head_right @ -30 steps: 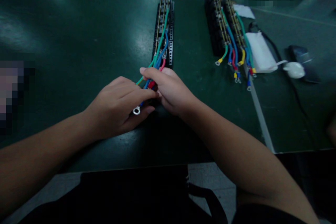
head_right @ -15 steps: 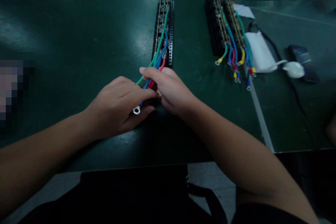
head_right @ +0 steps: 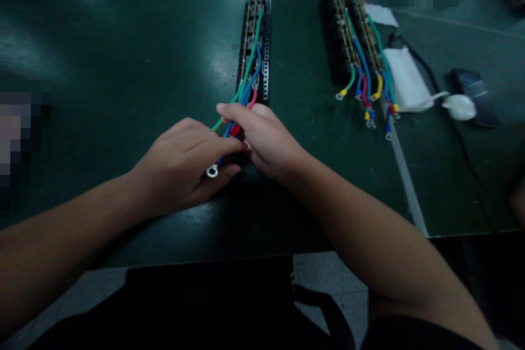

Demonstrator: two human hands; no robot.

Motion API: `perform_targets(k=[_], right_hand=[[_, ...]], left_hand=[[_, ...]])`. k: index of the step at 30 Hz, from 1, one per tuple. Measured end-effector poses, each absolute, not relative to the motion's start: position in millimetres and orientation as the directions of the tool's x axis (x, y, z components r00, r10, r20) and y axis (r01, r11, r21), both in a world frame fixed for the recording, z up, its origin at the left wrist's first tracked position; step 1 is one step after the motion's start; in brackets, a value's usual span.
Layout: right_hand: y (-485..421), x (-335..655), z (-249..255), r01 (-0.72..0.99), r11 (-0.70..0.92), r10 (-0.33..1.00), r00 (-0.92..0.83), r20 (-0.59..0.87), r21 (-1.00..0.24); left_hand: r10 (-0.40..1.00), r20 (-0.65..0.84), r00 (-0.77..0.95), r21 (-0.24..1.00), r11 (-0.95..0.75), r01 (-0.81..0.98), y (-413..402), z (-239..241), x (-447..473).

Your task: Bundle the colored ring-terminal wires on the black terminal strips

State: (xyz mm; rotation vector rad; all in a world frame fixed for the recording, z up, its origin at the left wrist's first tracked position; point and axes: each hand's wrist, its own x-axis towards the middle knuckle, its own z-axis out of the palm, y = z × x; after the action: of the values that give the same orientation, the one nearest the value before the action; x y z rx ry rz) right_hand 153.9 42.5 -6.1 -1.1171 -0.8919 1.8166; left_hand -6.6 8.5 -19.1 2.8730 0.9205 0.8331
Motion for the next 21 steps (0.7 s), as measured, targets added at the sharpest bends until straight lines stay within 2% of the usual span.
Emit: perform_targets(k=[9,21], right_hand=[[42.3,155.6,-7.2,-0.263,-0.430,0.886,-0.307,-0.347,-0.864],[43.2,155.2,-7.2,-0.192,-0.412,0.892,-0.281,-0.353,-0.891]], left_hand=[[0.564,0.415,0.714,0.173,-0.819,0.547,6.5,-18.7,-5.7],[0.561,0.426,0.710,0.170,-0.820,0.547,7.8,-17.6,-5.4]])
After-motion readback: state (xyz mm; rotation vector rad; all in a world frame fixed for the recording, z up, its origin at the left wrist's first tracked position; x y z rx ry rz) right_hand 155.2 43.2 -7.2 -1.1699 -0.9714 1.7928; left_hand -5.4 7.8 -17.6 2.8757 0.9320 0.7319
